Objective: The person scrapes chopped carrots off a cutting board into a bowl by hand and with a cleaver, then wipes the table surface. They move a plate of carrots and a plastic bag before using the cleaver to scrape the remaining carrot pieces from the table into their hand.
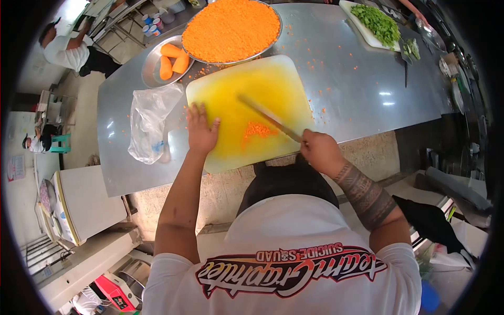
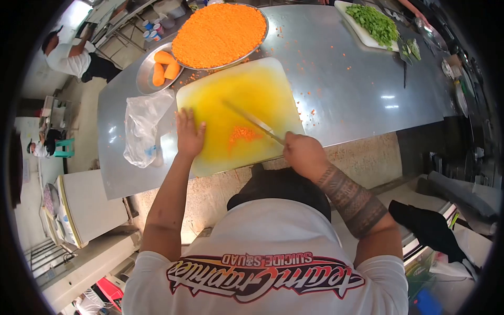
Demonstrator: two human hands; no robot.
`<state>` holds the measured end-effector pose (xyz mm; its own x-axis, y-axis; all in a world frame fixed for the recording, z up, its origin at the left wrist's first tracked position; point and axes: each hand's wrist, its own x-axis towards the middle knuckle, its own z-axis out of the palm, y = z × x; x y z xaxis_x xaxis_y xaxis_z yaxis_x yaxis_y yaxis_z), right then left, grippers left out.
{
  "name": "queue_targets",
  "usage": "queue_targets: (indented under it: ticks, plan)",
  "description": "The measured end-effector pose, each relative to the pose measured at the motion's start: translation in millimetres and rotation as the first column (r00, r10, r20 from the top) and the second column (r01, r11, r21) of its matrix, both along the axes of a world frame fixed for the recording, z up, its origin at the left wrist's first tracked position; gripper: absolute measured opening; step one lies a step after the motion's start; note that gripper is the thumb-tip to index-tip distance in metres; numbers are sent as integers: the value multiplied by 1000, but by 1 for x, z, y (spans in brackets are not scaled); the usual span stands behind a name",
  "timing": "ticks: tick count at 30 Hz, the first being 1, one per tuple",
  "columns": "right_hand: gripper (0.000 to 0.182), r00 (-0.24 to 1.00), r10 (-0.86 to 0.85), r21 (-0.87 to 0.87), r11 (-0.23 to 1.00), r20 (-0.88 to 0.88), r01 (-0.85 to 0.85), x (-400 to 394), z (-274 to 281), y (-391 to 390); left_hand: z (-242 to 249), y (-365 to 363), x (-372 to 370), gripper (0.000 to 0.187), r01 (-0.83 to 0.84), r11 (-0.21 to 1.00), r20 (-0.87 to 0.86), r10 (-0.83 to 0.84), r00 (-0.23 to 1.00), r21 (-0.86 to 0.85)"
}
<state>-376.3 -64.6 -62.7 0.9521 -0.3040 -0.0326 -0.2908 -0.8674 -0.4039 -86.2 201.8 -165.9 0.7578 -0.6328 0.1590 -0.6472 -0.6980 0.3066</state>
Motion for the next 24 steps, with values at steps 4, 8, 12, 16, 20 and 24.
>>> queue_targets:
  ticks: [4, 8, 12, 16, 20, 24]
  plan:
    - [5, 872, -459, 645, 617, -172, 452, -59, 5, -20, -2, -37, -35, 98, 391, 920, -5, -392, 920, 35]
    - [6, 738, -607, 809, 254, -293, 530, -112, -27, -31, 22, -75, -84, 101, 632, 774, -157, -627, 763, -22]
    - [8, 703, -648, 805, 230, -293, 547, -108, -56, -27, 26, -63, -81, 98, 608, 774, -206, -633, 746, -178]
    - [11, 750, -601, 860, 194, -277, 473, -77, -61, -14, 9, -12, -90, 96, 275, 943, -86, -295, 952, -186]
    - [14, 808, -506, 853, 235, -303, 467, -41, -57, 17, 4, 4, -108, 98, 115, 967, -106, -142, 984, -227]
    - [18, 877, -342, 808, 373, -337, 456, 0, -53, 58, 8, -6, -115, 105, 106, 968, -97, -130, 987, -227]
